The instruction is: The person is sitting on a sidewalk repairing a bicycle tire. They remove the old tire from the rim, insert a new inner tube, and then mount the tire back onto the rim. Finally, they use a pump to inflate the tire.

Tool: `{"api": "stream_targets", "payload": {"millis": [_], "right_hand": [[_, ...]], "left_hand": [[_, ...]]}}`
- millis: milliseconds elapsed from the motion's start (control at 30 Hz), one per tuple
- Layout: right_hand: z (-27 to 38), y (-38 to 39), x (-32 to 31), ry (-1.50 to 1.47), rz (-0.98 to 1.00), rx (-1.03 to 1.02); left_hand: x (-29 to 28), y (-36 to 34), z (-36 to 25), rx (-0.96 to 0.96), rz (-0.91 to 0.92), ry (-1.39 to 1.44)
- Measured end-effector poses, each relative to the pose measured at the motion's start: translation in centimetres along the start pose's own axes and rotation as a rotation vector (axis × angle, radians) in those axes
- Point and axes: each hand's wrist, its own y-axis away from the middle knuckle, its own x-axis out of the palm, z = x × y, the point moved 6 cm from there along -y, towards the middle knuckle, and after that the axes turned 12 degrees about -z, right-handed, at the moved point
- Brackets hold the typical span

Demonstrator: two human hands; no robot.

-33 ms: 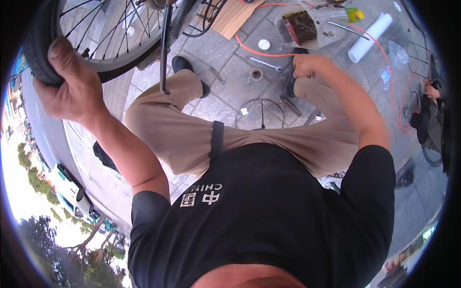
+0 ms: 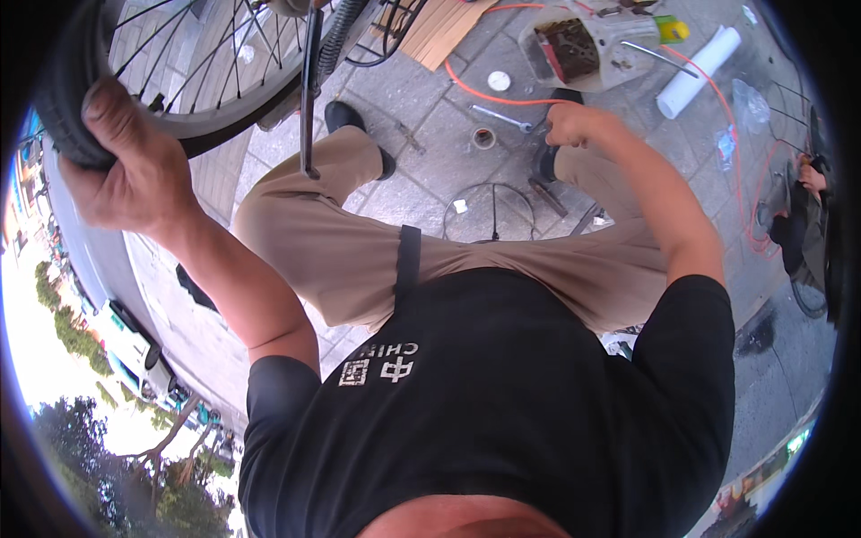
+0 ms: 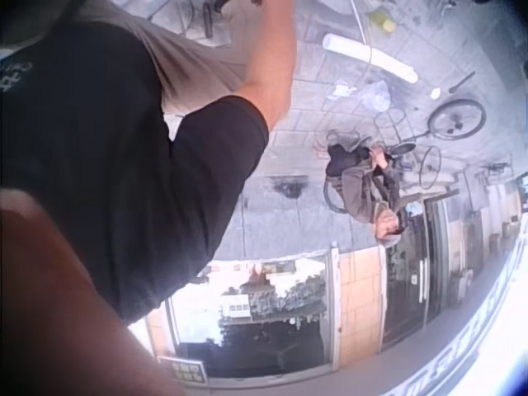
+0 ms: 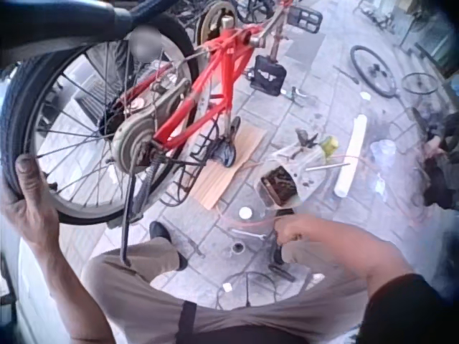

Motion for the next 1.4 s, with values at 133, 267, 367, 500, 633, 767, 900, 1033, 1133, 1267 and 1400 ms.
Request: {"api": "stream_targets", "payload": {"millis": [133,267,367,500,633,767,900,1033,1133,1267,1400], "right_hand": [[-0.1,-2.9,1.3,-0.07,-0.058,-0.144],[-2.9,1.5,-7.0,0.132,-0.093,-0.149],[-6.0,9.1,-11.6,0.044,-0.08,0.025],[-15.4,11.6,-7.7,-0.336,-0.202,0.177],[-22.8,6.1,8.7,-0.394,-0.342,0.252],[-17.1,0.5,24.8,-0.333,-0.411,0.24],[-12.9,-0.7,29.5,-0.423,-0.465,0.274],[-11.7,-2.6,32.0,-0.528,-0.521,0.218],[-11.3,-4.6,31.9,-0.691,-0.454,0.151],[-12.5,-2.9,32.9,-1.116,-0.27,0.171],[-15.2,2.3,32.4,-1.401,-0.23,0.239]], "left_hand": [[-0.7,-1.0,0.2,0.014,0.055,-0.036],[-0.4,-1.3,-0.3,-0.014,0.025,-0.105],[-1.7,-2.4,3.1,0.06,0.061,-0.115],[-1.5,-1.5,2.1,-0.057,0.043,-0.205],[-1.1,-1.7,2.3,-0.025,0.044,-0.279],[0.3,-2.1,0.9,-0.023,0.072,-0.263],[-4.4,-4.0,5.2,-0.096,0.049,-0.441],[-3.3,-2.3,7.0,-0.157,0.079,-0.559],[-0.8,-1.0,1.3,-0.192,0.117,-0.4],[-1.6,0.8,0.2,-0.141,0.151,-0.34],[-3.2,4.3,1.8,-0.224,0.107,-0.206]]}}
